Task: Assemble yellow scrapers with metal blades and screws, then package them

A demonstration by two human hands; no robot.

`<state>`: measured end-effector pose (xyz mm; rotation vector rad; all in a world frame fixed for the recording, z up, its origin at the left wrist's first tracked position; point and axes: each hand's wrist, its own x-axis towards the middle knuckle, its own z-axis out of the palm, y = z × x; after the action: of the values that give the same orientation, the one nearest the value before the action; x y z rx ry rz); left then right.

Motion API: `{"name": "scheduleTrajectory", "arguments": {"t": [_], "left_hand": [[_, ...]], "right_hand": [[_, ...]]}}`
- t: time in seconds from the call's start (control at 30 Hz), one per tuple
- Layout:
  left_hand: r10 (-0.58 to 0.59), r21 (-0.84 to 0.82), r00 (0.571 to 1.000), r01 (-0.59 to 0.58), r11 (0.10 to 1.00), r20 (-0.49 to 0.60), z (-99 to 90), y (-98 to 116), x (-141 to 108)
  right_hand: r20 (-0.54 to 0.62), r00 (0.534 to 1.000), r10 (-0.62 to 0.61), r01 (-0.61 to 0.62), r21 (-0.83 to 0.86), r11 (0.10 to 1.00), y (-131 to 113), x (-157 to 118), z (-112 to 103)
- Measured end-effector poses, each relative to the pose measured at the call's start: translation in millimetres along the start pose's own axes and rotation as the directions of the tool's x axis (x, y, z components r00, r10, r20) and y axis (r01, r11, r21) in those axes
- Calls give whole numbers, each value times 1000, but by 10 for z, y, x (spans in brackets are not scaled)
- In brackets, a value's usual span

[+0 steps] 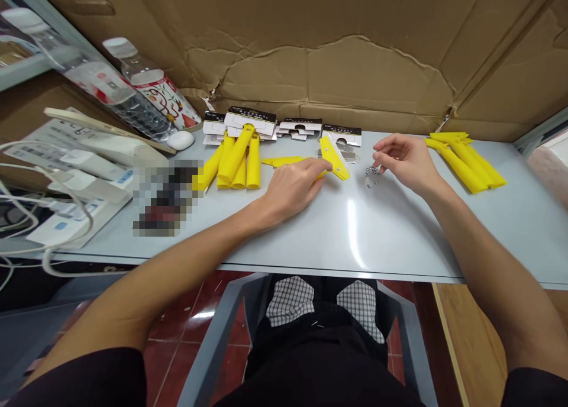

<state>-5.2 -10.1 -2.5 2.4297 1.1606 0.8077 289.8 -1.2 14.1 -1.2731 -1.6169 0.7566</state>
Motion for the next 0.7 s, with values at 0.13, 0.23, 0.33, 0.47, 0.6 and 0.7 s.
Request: {"name": "scheduleTrajectory", "arguments": {"t": [0.13,0.23,0.33,0.47,0.6,0.7], "left_hand": [[-5,-128,1000,4,992,-6,-1,5,7],[-44,-287,998,31,958,-39,-29,29,35],[-182,-580,983,138,803,-18,-100,61,90],[-356,-826,926,295,481,123,-168,40,179],[-454,-867,851,415,276,263,-43,-55,227],[-470,-866,817,463,189,334,124,-82,215]], "right_hand": [[126,981,-147,180,-312,933,74,-8,-38],[248,953,-174,270,-435,859,92,-5,-83],[275,945,-176,288,-447,847,82,2,-121],[260,945,-198,300,-451,840,75,13,-154],[250,945,-212,308,-454,836,75,13,-154],[251,946,-207,305,-461,834,64,5,-142]]}}
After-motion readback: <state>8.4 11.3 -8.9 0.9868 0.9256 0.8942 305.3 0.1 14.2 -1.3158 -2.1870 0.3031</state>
